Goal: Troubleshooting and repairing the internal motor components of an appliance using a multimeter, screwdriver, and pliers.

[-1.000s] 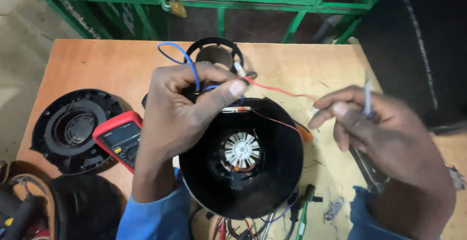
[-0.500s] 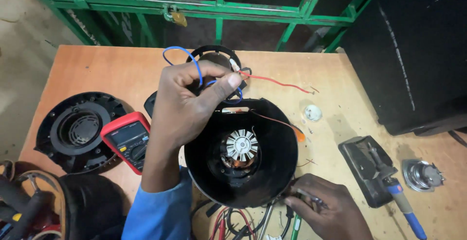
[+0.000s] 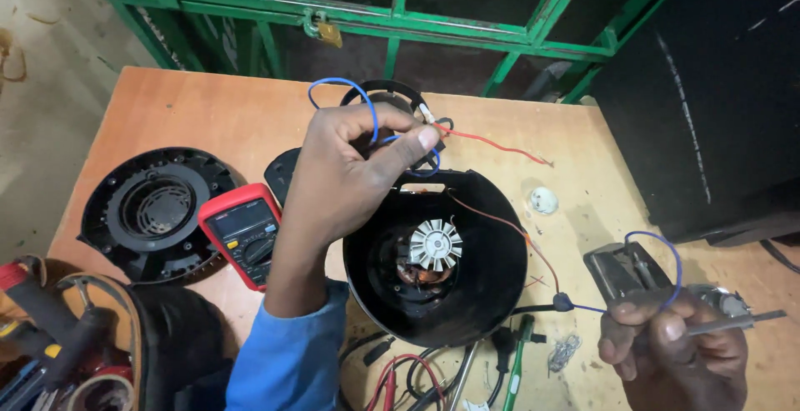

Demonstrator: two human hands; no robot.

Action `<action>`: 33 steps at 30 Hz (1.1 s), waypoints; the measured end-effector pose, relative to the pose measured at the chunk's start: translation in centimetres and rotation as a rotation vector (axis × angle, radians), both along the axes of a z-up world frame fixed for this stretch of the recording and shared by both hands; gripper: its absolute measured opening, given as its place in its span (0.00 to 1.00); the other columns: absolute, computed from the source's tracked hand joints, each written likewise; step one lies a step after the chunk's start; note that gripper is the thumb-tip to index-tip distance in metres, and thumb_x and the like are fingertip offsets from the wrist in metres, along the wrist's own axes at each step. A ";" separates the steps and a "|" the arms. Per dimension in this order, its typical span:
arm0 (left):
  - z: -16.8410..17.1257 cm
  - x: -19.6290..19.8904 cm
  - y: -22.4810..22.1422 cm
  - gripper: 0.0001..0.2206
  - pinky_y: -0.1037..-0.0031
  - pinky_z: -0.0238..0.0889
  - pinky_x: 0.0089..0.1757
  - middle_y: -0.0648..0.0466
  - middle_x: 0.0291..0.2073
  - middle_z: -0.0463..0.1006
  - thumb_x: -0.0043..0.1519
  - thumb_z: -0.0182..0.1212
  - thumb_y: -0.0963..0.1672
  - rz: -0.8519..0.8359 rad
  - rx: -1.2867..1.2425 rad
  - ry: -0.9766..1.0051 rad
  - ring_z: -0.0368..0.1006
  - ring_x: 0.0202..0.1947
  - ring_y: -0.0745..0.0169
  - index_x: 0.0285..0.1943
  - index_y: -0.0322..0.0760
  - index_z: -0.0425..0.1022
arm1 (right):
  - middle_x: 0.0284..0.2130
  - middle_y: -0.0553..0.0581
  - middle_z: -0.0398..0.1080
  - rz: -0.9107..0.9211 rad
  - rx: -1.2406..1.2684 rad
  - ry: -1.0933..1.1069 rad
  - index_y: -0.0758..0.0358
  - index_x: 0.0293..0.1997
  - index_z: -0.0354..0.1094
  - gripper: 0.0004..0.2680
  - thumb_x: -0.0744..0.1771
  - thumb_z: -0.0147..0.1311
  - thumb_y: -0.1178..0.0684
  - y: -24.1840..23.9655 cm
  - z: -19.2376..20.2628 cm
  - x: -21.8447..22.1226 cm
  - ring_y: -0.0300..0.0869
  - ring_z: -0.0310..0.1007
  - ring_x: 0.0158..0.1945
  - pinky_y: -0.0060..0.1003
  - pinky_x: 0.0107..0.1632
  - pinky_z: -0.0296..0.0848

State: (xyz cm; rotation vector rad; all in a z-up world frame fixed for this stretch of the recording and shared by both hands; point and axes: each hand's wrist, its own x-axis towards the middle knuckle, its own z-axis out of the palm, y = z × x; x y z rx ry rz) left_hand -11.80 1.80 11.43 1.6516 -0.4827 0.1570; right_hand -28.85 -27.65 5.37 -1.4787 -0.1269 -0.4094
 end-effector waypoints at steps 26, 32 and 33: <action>-0.8 1.7 4.6 0.27 0.76 0.66 0.27 0.59 0.17 0.55 0.65 0.47 0.55 -0.312 -0.372 0.426 0.56 0.21 0.70 0.41 0.24 0.80 | 0.18 0.52 0.69 0.142 -0.146 0.036 0.64 0.33 0.74 0.07 0.63 0.60 0.51 7.8 4.5 6.5 0.33 0.62 0.18 0.25 0.20 0.61; -1.6 1.8 4.4 0.18 0.80 0.58 0.27 0.60 0.17 0.64 0.65 0.56 0.51 -0.289 -0.296 0.385 0.60 0.20 0.72 0.32 0.33 0.77 | 0.17 0.50 0.68 0.293 -0.120 -0.066 0.67 0.36 0.73 0.07 0.64 0.57 0.52 5.6 3.7 8.6 0.31 0.62 0.17 0.24 0.21 0.59; -1.7 1.8 4.2 0.16 0.82 0.52 0.27 0.59 0.19 0.70 0.65 0.58 0.50 -0.294 -0.279 0.363 0.58 0.20 0.75 0.29 0.36 0.77 | 0.17 0.50 0.68 0.343 -0.140 -0.109 0.68 0.38 0.72 0.07 0.65 0.56 0.53 4.9 3.4 8.9 0.31 0.63 0.17 0.23 0.22 0.60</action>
